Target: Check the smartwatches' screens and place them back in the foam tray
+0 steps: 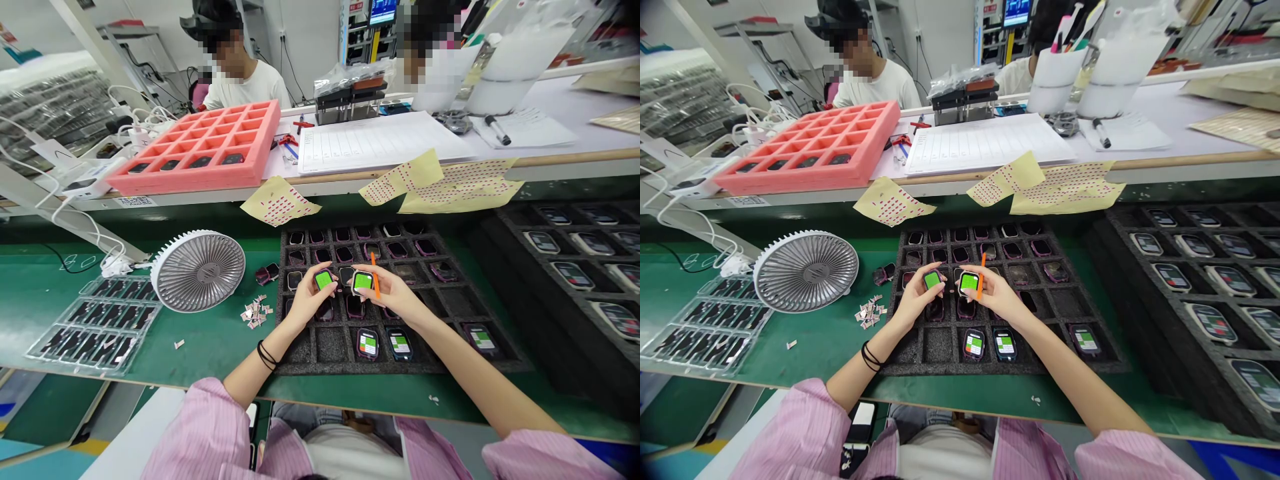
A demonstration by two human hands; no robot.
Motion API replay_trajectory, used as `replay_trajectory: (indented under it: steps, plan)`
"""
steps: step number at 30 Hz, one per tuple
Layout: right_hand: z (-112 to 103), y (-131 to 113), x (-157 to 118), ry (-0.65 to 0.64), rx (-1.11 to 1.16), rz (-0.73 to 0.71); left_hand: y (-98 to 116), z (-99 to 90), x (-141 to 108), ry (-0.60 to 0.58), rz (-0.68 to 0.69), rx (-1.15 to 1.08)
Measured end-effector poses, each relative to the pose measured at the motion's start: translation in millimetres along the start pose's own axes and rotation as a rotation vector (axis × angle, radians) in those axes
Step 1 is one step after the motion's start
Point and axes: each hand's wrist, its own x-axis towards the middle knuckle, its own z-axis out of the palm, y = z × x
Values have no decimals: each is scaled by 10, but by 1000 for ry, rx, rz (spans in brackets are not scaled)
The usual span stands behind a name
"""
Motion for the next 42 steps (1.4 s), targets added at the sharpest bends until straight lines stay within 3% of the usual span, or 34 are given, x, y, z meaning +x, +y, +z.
replay_trajectory:
  steps: [4,12,21,27,37,42]
  plan:
    - [-4,-40,-20,21,-8,-5,28,11,-4,3,-46,6]
    - [-39,-47,-42,-114,61,9,21,-4,-3,5,-90,-27]
    - [4,-90,-50,52,-8,16,37,-3,4,-9,-94,-37]
    - [0,-117,-38,19,101,30,0,-17,4,-16,-93,-35]
    - [21,-124,-26,22,138,40,-143,-93,112,-103,29,26]
    - [51,-149,-37,16,68,29,-57,-78,100,-92,77,106]
